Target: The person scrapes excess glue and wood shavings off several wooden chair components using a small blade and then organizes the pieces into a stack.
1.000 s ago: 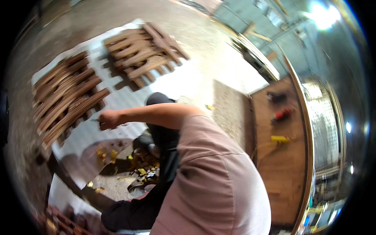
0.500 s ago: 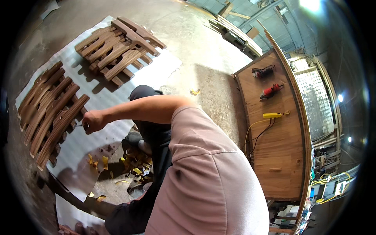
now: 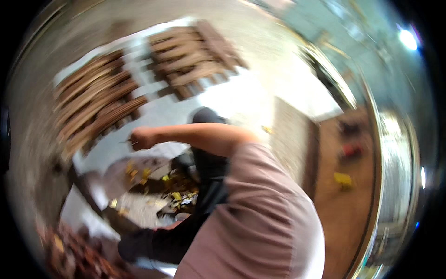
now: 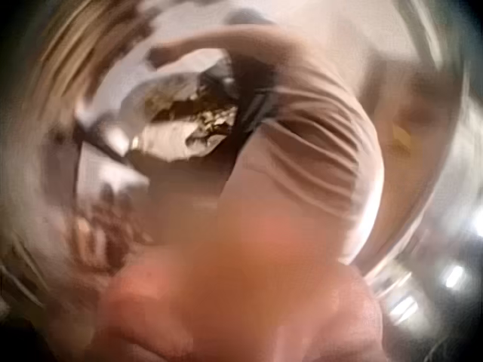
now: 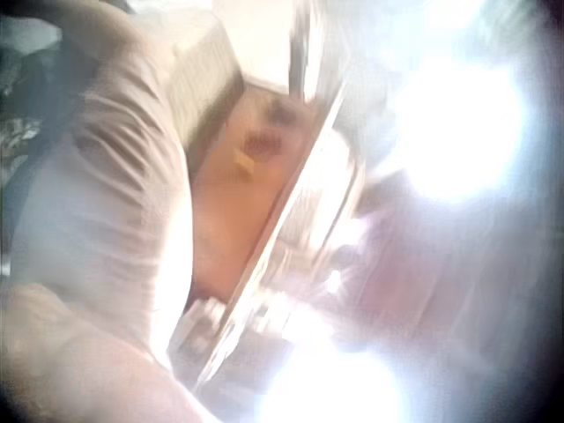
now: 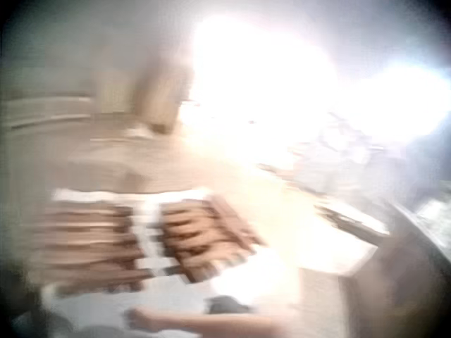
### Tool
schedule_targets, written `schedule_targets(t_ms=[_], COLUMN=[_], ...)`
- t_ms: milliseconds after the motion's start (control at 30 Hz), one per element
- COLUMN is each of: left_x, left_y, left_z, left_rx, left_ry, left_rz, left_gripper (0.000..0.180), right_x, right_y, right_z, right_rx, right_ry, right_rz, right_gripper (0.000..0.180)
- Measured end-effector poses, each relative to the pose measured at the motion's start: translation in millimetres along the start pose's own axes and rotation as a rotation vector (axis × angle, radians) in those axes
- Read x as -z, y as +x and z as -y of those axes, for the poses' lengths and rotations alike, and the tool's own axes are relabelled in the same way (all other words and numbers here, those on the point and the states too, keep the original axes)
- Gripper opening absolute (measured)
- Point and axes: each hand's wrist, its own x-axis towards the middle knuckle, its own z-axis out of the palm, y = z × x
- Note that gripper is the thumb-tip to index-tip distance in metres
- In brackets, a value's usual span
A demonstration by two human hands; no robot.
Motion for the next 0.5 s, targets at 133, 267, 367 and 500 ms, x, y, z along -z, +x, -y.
schedule_targets(t_ms=[133, 267, 367, 500], left_x=[112, 144, 138, 120], left_y=[-92, -150, -237, -349], left_z=[11, -84, -131, -164], left_rx=[0.142, 0.182, 0.27, 0.041], left_ry=[0.115, 0.168, 0.234, 0.282], left_rz=[-0.08, -0.072, -0.126, -0.533], left_gripper=[0.05, 0.05, 0.042, 0.029], right_x=[-3, 5, -5, 8], right_y=[-21, -41, -40, -63], right_z=[-9, 30, 37, 71], right_rx=[0.244, -0.091, 0.038, 0.141], right_ry=[0.196, 0.685, 0.535, 0.59], right_rz=[0.051, -0.007, -0.132, -0.274], right_gripper=[0.009, 0.019, 0.019, 0.021])
